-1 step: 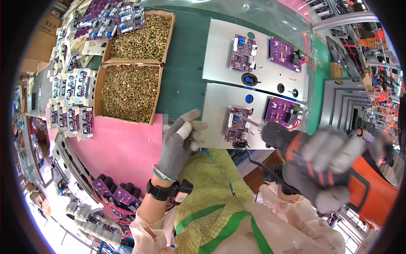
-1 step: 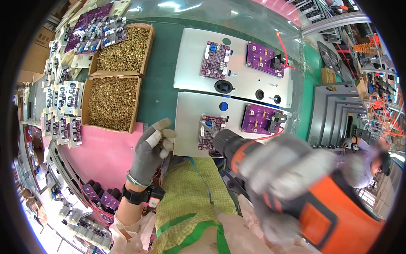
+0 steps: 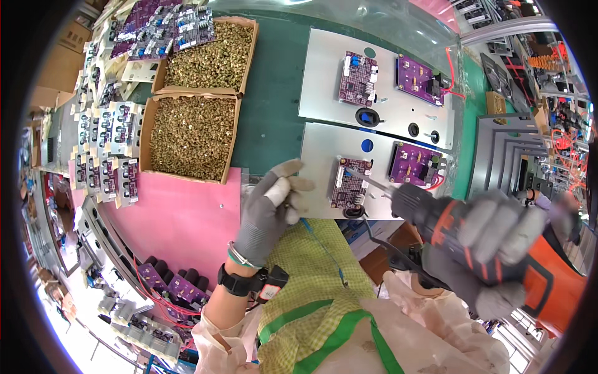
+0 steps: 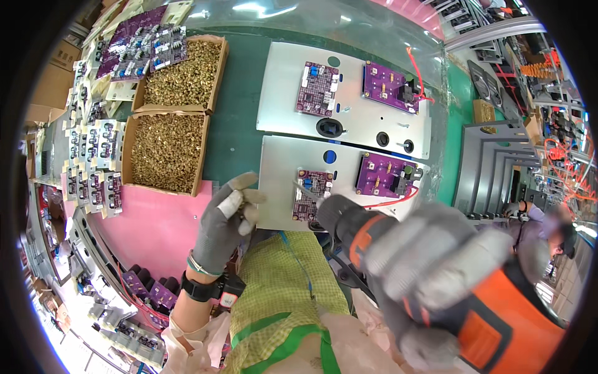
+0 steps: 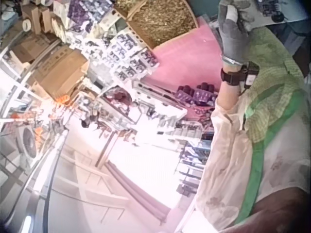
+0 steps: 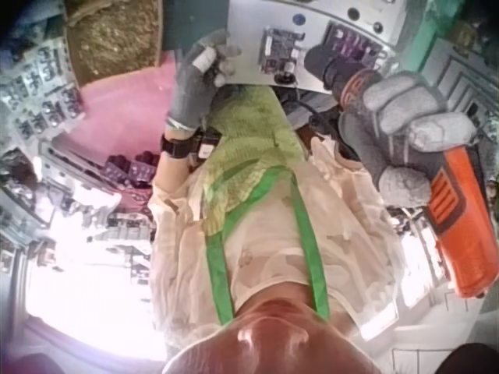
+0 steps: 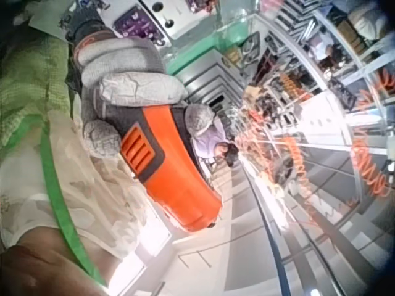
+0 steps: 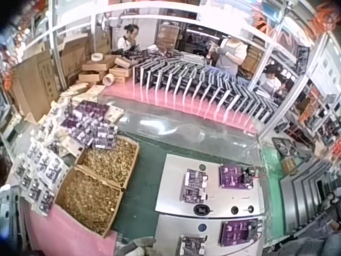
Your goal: Assembling circuit boards onto a metal chassis and securing them with a power screwdriver.
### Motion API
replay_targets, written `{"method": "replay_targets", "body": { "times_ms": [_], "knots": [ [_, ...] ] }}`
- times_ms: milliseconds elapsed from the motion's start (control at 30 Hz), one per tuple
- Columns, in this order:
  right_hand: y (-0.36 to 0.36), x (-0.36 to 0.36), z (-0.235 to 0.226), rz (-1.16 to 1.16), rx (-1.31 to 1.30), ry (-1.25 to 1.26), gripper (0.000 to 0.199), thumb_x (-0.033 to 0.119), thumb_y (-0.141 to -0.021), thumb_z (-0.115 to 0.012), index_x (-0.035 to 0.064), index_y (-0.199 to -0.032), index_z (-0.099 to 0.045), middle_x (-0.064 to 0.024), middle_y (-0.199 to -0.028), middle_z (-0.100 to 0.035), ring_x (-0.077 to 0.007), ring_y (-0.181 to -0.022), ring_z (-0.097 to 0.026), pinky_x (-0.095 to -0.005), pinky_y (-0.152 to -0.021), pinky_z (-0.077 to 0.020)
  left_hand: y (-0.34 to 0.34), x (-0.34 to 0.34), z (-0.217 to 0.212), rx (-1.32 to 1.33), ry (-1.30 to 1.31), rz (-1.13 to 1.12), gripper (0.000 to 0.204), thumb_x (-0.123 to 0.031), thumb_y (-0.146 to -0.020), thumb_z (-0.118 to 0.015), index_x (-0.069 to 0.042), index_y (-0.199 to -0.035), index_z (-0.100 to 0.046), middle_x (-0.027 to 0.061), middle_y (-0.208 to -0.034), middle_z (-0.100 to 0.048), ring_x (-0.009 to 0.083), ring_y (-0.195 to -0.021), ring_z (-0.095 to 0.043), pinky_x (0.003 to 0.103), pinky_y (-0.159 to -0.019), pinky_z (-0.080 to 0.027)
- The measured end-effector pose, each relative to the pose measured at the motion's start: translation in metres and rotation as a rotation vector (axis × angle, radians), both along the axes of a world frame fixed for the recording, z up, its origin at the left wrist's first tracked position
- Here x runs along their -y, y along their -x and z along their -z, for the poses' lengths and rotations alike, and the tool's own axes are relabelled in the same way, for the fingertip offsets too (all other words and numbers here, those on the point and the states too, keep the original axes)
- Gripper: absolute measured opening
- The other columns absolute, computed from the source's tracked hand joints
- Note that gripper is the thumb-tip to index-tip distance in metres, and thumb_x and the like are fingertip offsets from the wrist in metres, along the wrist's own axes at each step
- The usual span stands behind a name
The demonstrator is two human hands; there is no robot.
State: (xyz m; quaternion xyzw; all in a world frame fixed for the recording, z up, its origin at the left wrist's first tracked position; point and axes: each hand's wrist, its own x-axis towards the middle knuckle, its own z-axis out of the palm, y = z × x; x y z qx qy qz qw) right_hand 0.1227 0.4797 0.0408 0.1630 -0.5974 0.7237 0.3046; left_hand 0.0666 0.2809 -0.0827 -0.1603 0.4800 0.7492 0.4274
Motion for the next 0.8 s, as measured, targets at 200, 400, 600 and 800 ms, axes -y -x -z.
{"method": "replay_targets", "body": {
  "times_ms": [200,400,600,800],
  "knots": [
    [-0.012,0.0,-0.036,0.155,0.137,0.133,0.032,0.015,-0.071,-0.076,0.0075,-0.085,-0.048,-0.0075,-0.065,-0.057,-0.0182,-0.05,-0.057,-0.0274,-0.048,-0.0514,0.013,-0.036,-0.031,-0.003,-0.426,0.131,0.021,-0.021,-0.093,-0.046,-0.005,-0.106,-0.051,0.0024,-0.08,-0.057,0.0056,-0.054,-0.042,0.018,-0.051,-0.035],
    [-0.009,-0.024,-0.018,0.017,-0.223,0.087,0.03,0.013,-0.07,-0.077,0.0048,-0.082,-0.05,-0.0116,-0.066,-0.061,-0.0227,-0.053,-0.061,-0.0303,-0.05,-0.0535,0.014,-0.065,-0.036,0.132,-0.455,0.08,0.022,-0.021,-0.09,-0.054,-0.003,-0.102,-0.053,0.0009,-0.075,-0.052,0.0068,-0.055,-0.042,0.019,-0.052,-0.034],
    [0.01,-0.042,-0.022,-0.037,-0.211,0.12,0.03,0.012,-0.07,-0.077,0.0043,-0.083,-0.05,-0.0132,-0.069,-0.063,-0.025,-0.056,-0.062,-0.0314,-0.052,-0.0537,0.027,-0.074,-0.029,0.209,-0.663,0.186,0.027,-0.03,-0.092,-0.051,-0.004,-0.096,-0.052,0.0004,-0.07,-0.047,0.0081,-0.052,-0.038,0.021,-0.051,-0.033],
    [0.01,-0.045,-0.039,0.118,-0.072,0.139,0.026,0.012,-0.072,-0.074,0.0034,-0.081,-0.051,-0.0156,-0.071,-0.063,-0.0267,-0.057,-0.062,-0.0324,-0.052,-0.0534,0.034,-0.088,-0.031,0.212,-0.447,0.251,0.031,-0.038,-0.092,-0.048,-0.007,-0.09,-0.052,-0.0004,-0.062,-0.046,0.0081,-0.049,-0.038,0.021,-0.049,-0.032]
  ]
}}
